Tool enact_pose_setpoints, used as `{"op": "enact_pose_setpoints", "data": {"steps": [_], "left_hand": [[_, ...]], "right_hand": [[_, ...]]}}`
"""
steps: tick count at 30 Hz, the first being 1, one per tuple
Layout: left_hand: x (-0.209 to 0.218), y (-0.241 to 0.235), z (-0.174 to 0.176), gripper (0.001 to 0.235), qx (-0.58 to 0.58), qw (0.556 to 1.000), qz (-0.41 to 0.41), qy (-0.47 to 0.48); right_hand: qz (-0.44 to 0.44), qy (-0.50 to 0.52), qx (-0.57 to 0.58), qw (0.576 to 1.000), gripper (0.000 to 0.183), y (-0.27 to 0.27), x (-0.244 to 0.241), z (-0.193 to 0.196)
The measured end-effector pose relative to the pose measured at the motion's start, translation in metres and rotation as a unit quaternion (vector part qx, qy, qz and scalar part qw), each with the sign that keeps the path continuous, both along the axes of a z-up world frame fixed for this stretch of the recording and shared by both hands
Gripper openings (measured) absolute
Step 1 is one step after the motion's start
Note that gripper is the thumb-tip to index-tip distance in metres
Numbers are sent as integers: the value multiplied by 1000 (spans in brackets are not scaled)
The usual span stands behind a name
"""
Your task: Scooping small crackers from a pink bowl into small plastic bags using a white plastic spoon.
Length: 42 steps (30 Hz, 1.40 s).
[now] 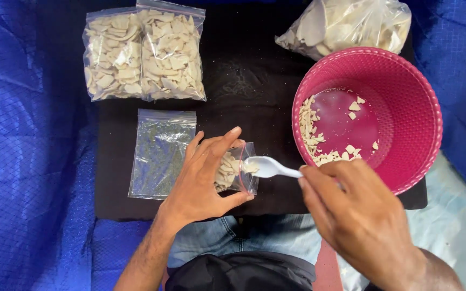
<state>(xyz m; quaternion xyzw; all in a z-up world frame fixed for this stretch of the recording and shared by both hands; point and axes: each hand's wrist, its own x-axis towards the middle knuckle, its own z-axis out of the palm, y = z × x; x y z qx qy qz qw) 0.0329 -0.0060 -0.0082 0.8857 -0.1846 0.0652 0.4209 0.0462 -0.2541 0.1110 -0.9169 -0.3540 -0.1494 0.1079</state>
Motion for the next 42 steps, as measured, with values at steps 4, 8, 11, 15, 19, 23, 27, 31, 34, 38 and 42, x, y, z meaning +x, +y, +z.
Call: {"op": "enact_pose_setpoints", "data": {"steps": [4, 8, 11, 15, 19, 23, 27, 31, 34, 38, 42], "left_hand": [[-3, 1, -1, 121, -12, 1000, 2, 1], [-2, 1, -1, 118, -2, 1000, -6, -7], [-1, -4, 1, 116, 17, 1000, -15, -12], [3, -11, -1, 114, 50, 998, -26, -31], [5, -15, 5, 111, 63, 997, -37, -21], [5, -17, 9, 111, 66, 997, -32, -35], [3, -17, 9, 108, 65, 997, -23, -33], [2, -17, 8, 108, 54, 998, -25, -29], [2, -17, 8, 107, 50, 998, -20, -27], [3, -16, 7, 110, 35, 999, -19, -23], [3, -13, 6, 111, 1, 1000, -24, -9]], "right_hand": [[-8, -36, -8, 999, 13, -5, 1, 5], [-74, -15, 7, 997, 8, -51, 17, 2], [-129, 13, 37, 991, 7, -99, 37, -18], [-202, 25, -57, 977, 8, -118, 53, -34], [-202, 14, -43, 978, 7, -117, 59, -60], [-181, 57, -9, 982, 7, -109, 75, -69], [-156, 109, 47, 981, 11, -107, 84, -68], [-191, 146, 46, 970, 14, -112, 83, -62], [-192, 131, 54, 971, 10, -115, 76, -52], [-192, 115, 72, 972, 6, -108, 56, -23], [-147, 114, 133, 973, 4, -83, 28, 8]]}}
